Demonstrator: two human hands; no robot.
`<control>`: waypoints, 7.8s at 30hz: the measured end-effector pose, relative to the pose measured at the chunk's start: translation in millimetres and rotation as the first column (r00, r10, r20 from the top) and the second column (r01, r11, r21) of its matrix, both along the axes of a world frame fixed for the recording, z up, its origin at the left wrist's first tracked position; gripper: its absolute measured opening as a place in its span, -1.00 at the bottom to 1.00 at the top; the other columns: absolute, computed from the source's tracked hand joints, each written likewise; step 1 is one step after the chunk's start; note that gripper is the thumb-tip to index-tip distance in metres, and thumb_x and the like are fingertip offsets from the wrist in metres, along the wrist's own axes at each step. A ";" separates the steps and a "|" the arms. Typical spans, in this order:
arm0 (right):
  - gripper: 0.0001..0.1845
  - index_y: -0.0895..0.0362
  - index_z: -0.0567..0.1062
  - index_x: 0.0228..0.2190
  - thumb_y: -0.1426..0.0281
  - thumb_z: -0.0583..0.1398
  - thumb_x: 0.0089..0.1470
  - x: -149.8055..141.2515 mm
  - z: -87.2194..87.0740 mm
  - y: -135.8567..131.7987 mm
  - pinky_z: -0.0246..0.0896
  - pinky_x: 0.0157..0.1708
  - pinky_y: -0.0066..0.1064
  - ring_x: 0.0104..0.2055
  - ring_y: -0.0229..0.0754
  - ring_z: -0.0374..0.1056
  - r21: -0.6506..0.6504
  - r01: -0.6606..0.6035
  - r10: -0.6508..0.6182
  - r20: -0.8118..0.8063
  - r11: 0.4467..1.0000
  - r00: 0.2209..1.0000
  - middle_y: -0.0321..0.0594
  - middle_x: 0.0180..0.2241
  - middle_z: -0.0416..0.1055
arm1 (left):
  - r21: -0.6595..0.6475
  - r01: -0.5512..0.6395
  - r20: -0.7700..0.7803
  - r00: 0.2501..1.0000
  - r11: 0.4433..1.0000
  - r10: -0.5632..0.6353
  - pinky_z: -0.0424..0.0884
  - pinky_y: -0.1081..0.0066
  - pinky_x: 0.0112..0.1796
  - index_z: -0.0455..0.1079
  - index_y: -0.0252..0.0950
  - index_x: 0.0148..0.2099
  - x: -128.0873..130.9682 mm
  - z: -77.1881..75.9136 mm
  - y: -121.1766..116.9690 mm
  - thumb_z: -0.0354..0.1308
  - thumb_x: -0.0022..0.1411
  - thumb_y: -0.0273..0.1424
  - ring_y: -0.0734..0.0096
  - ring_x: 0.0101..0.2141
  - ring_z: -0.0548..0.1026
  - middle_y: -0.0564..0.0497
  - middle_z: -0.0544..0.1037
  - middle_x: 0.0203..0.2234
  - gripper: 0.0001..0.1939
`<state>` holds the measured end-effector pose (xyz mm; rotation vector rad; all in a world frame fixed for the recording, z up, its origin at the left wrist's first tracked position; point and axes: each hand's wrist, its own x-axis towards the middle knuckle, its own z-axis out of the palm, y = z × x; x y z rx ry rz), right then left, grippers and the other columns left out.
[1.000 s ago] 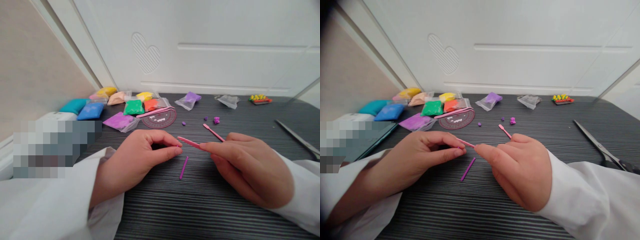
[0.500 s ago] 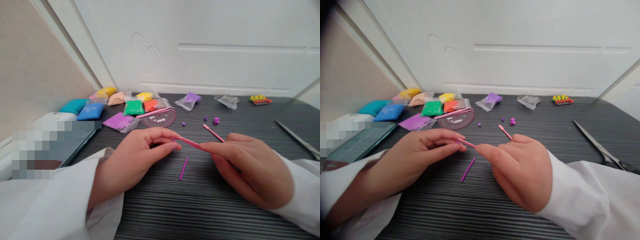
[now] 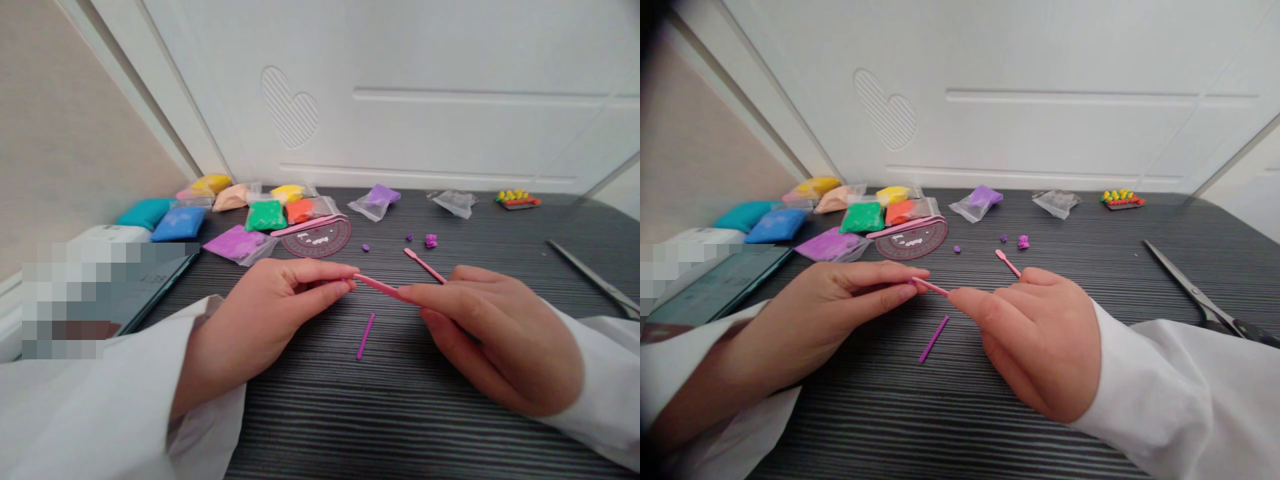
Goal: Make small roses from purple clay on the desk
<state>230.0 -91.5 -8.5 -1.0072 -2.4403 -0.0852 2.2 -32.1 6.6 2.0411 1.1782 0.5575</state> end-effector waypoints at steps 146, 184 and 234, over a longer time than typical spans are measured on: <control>-0.79 0.22 0.47 -0.27 0.49 0.04 0.13 -3.6 4.1 -8.7 0.08 -0.54 -0.31 -0.65 -0.30 0.22 0.064 -0.079 0.066 0.181 0.995 0.981 -0.38 -0.66 0.32 | 0.186 0.130 -0.094 0.989 0.974 -0.114 0.33 0.66 -0.33 0.45 -0.07 -0.33 -3.5 -5.4 -5.5 0.17 0.11 -0.34 0.63 -0.37 0.44 0.29 0.52 -0.40 -0.95; -0.81 0.20 0.40 -0.24 0.51 0.02 0.13 -5.3 3.6 -10.4 0.07 -0.54 -0.31 -0.65 -0.31 0.23 0.028 -0.061 0.056 0.157 0.998 0.986 -0.41 -0.66 0.32 | 0.128 0.157 -0.094 0.985 0.979 -0.145 0.32 0.72 -0.38 0.42 -0.04 -0.32 -2.0 -3.6 -5.7 0.15 0.13 -0.31 0.68 -0.40 0.46 0.36 0.53 -0.42 -0.96; -0.82 0.21 0.40 -0.25 0.51 0.04 0.11 -8.4 3.8 -13.2 0.05 -0.56 -0.31 -0.66 -0.32 0.22 0.057 -0.040 0.029 0.180 0.998 0.983 -0.42 -0.67 0.30 | 0.465 0.531 -0.376 0.843 0.709 -0.385 0.24 0.31 -0.41 0.39 -0.23 -0.13 -8.6 -7.0 -23.1 0.06 0.15 -0.45 0.44 -0.50 0.33 0.11 0.45 -0.53 -0.78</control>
